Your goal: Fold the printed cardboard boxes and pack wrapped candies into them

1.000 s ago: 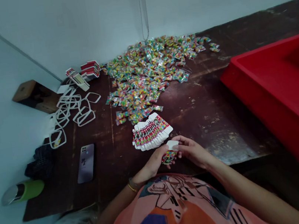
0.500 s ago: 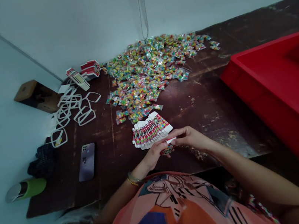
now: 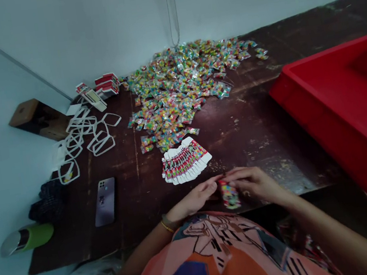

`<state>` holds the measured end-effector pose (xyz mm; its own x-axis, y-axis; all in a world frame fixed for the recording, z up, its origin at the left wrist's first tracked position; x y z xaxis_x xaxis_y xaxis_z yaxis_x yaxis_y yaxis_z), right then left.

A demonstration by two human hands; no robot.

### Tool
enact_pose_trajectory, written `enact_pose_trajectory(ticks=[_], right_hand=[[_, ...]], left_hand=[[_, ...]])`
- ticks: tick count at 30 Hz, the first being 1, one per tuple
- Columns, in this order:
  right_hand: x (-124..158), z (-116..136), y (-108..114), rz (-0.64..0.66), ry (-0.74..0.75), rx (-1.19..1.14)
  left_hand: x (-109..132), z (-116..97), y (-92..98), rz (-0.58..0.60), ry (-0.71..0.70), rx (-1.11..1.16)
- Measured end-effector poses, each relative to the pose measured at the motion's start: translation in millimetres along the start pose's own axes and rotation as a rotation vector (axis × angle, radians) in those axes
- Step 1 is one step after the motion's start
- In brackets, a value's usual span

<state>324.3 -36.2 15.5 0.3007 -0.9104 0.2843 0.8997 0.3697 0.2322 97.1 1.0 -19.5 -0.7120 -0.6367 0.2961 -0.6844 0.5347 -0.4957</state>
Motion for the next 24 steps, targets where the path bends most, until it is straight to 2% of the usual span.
enact_pose_trajectory(ticks=[3,5,6,8,11,13,14,16,18,22,24], right_hand=[[43.9,-8.8,35.5,0.374,-0.184,0.121],[47.8,-13.2,42.6,0.482,-0.228,0.189],[37.2,-13.9,39.7,0.458,-0.206,0.221],[-7.1,-11.6,23.7,0.274,-0.105,0.285],[-96.0,-2.2,-9.3,-0.257,-0.008,0.402],[-141.0,3.1,-26.5,-0.479,-0.017,0.379],[-155.2,4.2,-31.6,-0.53,-0.023,0.347],[-167.0,2.8,-34.3,-0.539,-0.021,0.269],[-160.9,-1.2,-30.5,-0.487,-0.008,0.208],[-119.4,-2.5,-30.9,-0.307,0.02,0.092],[-95.0,3.8,-38.7,-0.282,0.064,0.118]], left_hand=[[-0.7,-10.6,12.4,-0.076,-0.063,-0.129],[-0.8,-17.0,22.8,-0.166,-0.078,-0.102],[-1.1,-18.6,27.0,-0.196,-0.075,-0.071],[-1.6,-18.5,32.1,-0.236,-0.067,-0.018],[2.0,-13.3,34.0,-0.265,-0.052,0.001],[9.1,-10.5,34.7,-0.273,-0.045,-0.016],[13.3,-10.0,35.3,-0.278,-0.044,-0.026],[20.7,-11.1,36.1,-0.285,-0.046,-0.043],[23.4,-14.5,35.7,-0.331,-0.09,-0.057],[11.0,-23.2,28.7,-0.509,-0.306,-0.058],[0.8,-23.5,22.1,-0.471,-0.272,-0.01]])
Point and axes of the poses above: each hand's wrist, its own x-axis away from the middle knuckle, its own y-axis out of the back of the hand, z = x × y, the point moved 1 cm from there along -x, towards the middle knuckle, and after that the axes turned 8 degrees about -y, right-handed, at the moved point
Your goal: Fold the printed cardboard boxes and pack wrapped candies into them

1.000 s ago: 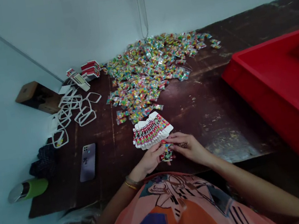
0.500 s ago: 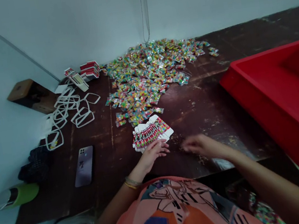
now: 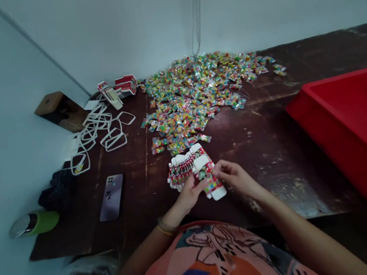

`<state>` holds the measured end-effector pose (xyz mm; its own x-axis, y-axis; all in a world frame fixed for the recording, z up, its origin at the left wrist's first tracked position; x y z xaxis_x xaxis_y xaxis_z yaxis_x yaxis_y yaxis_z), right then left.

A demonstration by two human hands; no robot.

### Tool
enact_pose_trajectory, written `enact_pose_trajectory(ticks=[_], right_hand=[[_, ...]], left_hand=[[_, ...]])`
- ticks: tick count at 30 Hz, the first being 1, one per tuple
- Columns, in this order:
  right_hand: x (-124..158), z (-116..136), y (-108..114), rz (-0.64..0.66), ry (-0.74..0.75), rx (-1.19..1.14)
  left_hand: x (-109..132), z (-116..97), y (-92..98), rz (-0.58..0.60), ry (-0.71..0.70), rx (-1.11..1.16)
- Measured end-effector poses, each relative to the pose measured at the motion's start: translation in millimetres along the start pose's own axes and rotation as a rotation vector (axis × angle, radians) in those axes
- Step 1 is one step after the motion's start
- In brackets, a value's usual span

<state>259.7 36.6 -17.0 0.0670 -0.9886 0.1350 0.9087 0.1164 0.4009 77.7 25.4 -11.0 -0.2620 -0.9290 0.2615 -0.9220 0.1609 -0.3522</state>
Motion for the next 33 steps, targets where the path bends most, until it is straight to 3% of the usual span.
enact_pose_trajectory(ticks=[3,5,7,12,14,16,17,19,23,26,28,33], right_hand=[[28.3,18.0,2.4,-0.15,0.191,0.227],[37.7,29.1,7.4,-0.149,0.345,0.378],[40.4,36.9,13.9,-0.028,0.405,0.405],[31.6,41.4,28.6,0.321,0.264,0.306],[27.3,39.5,32.6,0.508,0.233,0.192],[26.4,36.4,34.2,0.655,0.187,0.021],[27.9,34.2,33.5,0.681,0.149,-0.059],[34.8,28.3,28.1,0.613,0.049,-0.177],[59.6,12.6,6.7,0.319,-0.1,-0.324],[74.4,-1.1,-5.7,0.232,-0.226,-0.514],[78.9,-11.1,-9.3,0.278,-0.369,-0.703],[78.3,-29.3,-11.2,0.532,-0.775,-1.076]], left_hand=[[-2.0,5.9,-12.5,0.132,0.203,0.047],[0.9,9.1,-16.4,0.207,0.283,0.041],[5.0,10.9,-17.8,0.278,0.312,-0.001],[12.9,6.3,-19.2,0.419,0.356,-0.097],[14.8,1.7,-21.1,0.549,0.364,-0.117],[15.8,-0.7,-22.6,0.622,0.276,-0.188],[16.0,-0.1,-22.7,0.596,0.195,-0.233],[17.6,5.3,-21.4,0.454,0.058,-0.316],[29.1,23.6,-13.9,0.229,0.029,-0.38],[39.9,28.0,-5.8,0.12,-0.094,-0.401],[44.9,26.5,-2.0,0.158,-0.135,-0.45],[50.0,13.7,-3.1,0.324,-0.118,-0.585]])
Point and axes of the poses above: each hand's wrist, its own x-axis away from the middle knuckle, its own y-axis out of the back of the hand, z = x × y, the point moved 1 cm from there along -x, towards the middle knuckle, and after that the axes turned 8 degrees about -y, right-handed, at the moved point
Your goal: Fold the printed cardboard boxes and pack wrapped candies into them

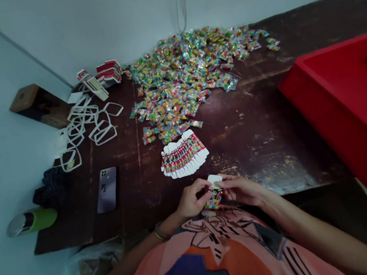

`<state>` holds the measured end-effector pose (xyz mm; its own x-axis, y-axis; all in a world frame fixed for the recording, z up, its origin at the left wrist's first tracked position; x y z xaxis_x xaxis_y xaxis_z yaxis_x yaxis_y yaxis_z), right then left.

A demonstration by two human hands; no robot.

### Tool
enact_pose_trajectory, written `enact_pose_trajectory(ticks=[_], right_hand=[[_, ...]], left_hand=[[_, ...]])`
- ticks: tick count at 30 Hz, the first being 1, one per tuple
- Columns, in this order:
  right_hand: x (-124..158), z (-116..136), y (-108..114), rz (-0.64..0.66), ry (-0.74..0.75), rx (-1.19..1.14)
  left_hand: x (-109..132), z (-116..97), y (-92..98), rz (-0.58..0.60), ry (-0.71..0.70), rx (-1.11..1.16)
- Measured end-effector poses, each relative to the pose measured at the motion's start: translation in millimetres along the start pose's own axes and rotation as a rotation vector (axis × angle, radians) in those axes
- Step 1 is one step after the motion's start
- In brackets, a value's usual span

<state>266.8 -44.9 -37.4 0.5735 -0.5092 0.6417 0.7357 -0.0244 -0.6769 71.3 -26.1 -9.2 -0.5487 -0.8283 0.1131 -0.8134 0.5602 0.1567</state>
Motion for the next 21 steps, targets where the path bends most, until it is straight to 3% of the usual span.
enact_pose_trajectory(ticks=[3,6,8,11,14,17,21], right_hand=[[-1.5,4.9,-0.7,0.027,-0.097,0.028],[0.1,14.9,-8.1,0.031,-0.069,0.228],[2.4,22.9,-14.3,0.0,0.033,0.426],[8.2,34.0,-24.2,-0.103,0.318,0.823],[14.1,39.7,-33.3,-0.065,0.522,1.144],[13.4,39.6,-35.2,-0.032,0.542,1.122],[6.4,31.7,-30.5,-0.141,0.484,1.011]], left_hand=[[-0.4,-10.4,-0.7,-0.033,0.057,0.02],[-2.2,-13.3,-4.7,-0.108,0.158,0.2],[-4.4,-8.6,-9.1,-0.085,0.252,0.394],[-7.5,3.6,-16.4,0.02,0.42,0.696],[-8.7,11.9,-20.0,0.054,0.483,0.878],[-7.0,14.0,-18.7,0.029,0.452,0.895],[-2.1,15.9,-14.2,0.128,0.457,0.949]])
Point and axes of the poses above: each hand's wrist, its own x-axis away from the middle knuckle, its own y-axis out of the back of the hand, z = x × y, the point moved 1 cm from there along -x, towards the middle knuckle, and after that the axes turned 8 degrees about -y, right-handed, at the moved point
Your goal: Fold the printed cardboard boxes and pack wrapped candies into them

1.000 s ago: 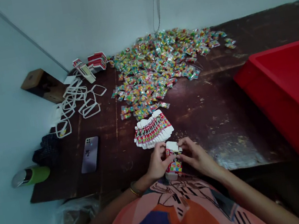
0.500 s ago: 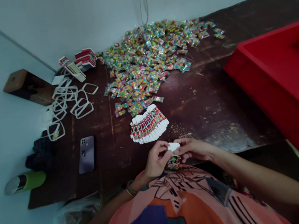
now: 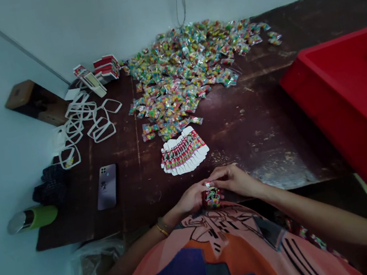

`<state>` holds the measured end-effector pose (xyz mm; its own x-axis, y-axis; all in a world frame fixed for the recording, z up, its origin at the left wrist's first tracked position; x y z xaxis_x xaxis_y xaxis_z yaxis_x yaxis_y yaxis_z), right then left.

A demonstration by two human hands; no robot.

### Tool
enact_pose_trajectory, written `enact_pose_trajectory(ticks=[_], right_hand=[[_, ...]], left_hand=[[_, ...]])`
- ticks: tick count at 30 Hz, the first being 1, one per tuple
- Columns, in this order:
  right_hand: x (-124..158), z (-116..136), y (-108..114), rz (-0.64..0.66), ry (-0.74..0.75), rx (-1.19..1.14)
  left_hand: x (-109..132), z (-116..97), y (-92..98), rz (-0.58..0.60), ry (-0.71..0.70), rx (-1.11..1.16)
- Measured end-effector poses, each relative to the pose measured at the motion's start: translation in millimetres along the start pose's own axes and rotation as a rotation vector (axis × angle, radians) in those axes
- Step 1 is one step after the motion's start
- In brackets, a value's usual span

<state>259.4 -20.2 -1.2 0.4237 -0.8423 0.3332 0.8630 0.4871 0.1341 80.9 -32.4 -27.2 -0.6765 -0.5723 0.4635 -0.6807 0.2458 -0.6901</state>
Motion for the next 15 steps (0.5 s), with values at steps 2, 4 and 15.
enact_pose_trajectory(ticks=[2,4,15], right_hand=[[5.3,-2.7,-5.6,0.001,0.05,0.067],[15.1,-2.4,-10.7,-0.001,0.152,0.182],[-127.5,18.3,83.7,-0.271,0.33,0.769]], left_hand=[[1.9,-0.5,3.6,0.01,-0.032,-0.021],[3.6,-0.8,6.5,-0.004,-0.079,-0.093],[13.7,-38.1,-0.7,-0.076,-0.228,-0.829]])
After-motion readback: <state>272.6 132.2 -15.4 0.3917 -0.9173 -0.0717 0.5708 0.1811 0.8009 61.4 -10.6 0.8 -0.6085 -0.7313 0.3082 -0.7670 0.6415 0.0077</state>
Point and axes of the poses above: each hand's wrist, its own x-axis away from the middle knuckle, its own y-axis out of the back of the hand, z = x × y, the point moved 1 cm from there along -x, towards the middle knuckle, and after that the axes turned 8 degrees about -y, right-handed, at the moved point
